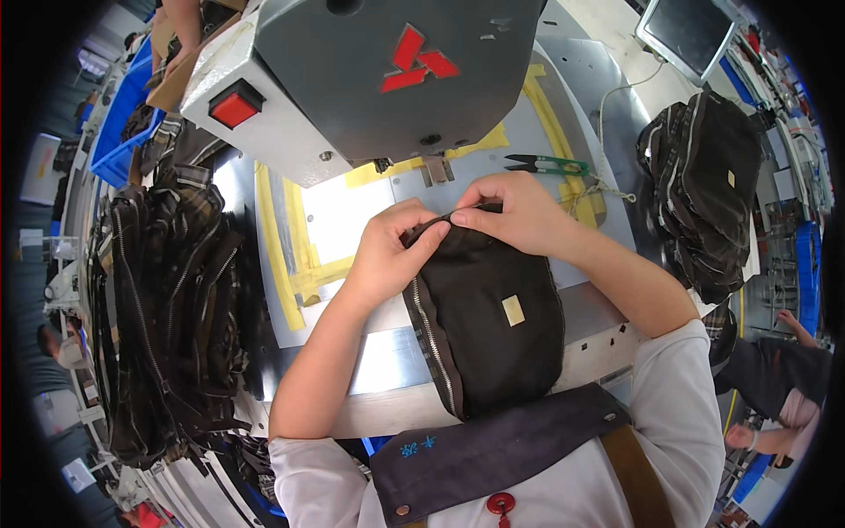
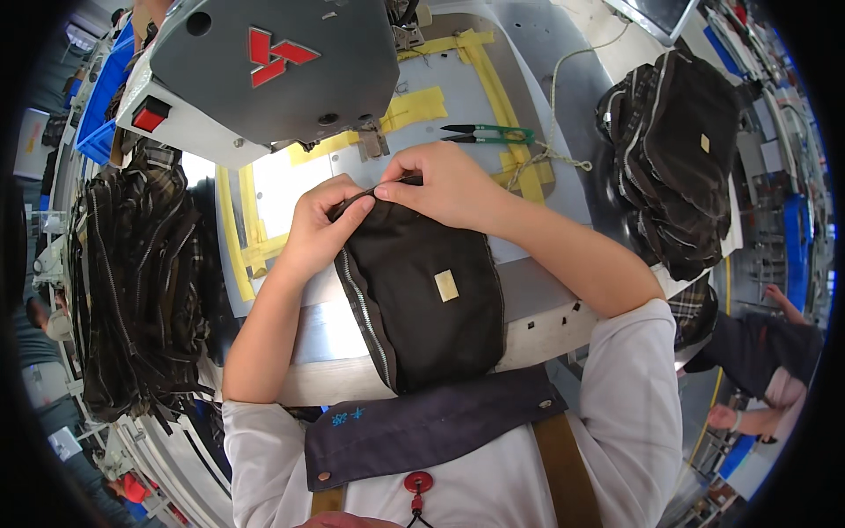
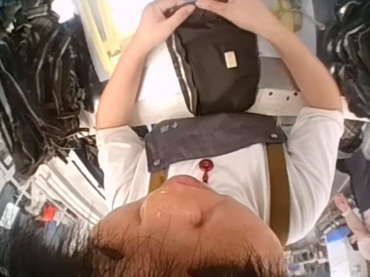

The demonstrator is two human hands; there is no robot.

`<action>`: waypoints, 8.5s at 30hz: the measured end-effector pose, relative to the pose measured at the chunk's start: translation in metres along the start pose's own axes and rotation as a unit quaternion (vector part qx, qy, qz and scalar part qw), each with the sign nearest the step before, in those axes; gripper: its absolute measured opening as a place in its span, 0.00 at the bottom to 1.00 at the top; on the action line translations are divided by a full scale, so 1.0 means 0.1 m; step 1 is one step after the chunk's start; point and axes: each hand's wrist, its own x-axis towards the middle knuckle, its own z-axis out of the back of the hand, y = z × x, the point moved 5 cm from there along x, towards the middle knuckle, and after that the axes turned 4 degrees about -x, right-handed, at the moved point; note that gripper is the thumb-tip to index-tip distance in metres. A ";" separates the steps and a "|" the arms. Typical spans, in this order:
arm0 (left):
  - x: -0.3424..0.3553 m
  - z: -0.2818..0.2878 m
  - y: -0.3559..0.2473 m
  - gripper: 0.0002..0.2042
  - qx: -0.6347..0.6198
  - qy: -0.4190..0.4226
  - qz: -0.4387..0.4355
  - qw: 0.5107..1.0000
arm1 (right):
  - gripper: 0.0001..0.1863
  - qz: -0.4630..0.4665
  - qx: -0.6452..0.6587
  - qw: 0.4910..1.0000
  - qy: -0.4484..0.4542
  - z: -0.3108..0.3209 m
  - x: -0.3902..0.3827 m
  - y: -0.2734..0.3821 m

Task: The person aligns the zipper of a black fabric bag under the needle of a sewing machine and sews the seam. They repeat this process for multiple bags, handling each one individually and using scissors to trim threads after sewing.

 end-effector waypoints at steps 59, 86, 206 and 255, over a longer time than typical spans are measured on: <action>0.34 0.04 -0.18 0.12 0.331 -0.060 -0.168 0.927 | 0.13 0.038 -0.285 0.958 0.006 0.26 0.77 -0.09; 0.32 -0.02 -0.20 0.14 0.398 -0.041 -0.231 0.887 | 0.07 0.106 -0.252 0.959 -0.079 0.25 0.82 -0.25; 0.29 -0.02 -0.23 0.15 0.449 -0.049 -0.216 0.865 | 0.12 0.311 -0.542 0.774 -0.103 0.11 0.30 0.08; 0.28 0.03 -0.23 0.13 0.456 -0.046 -0.229 0.859 | 0.13 0.322 -0.542 0.771 -0.084 0.09 0.29 0.09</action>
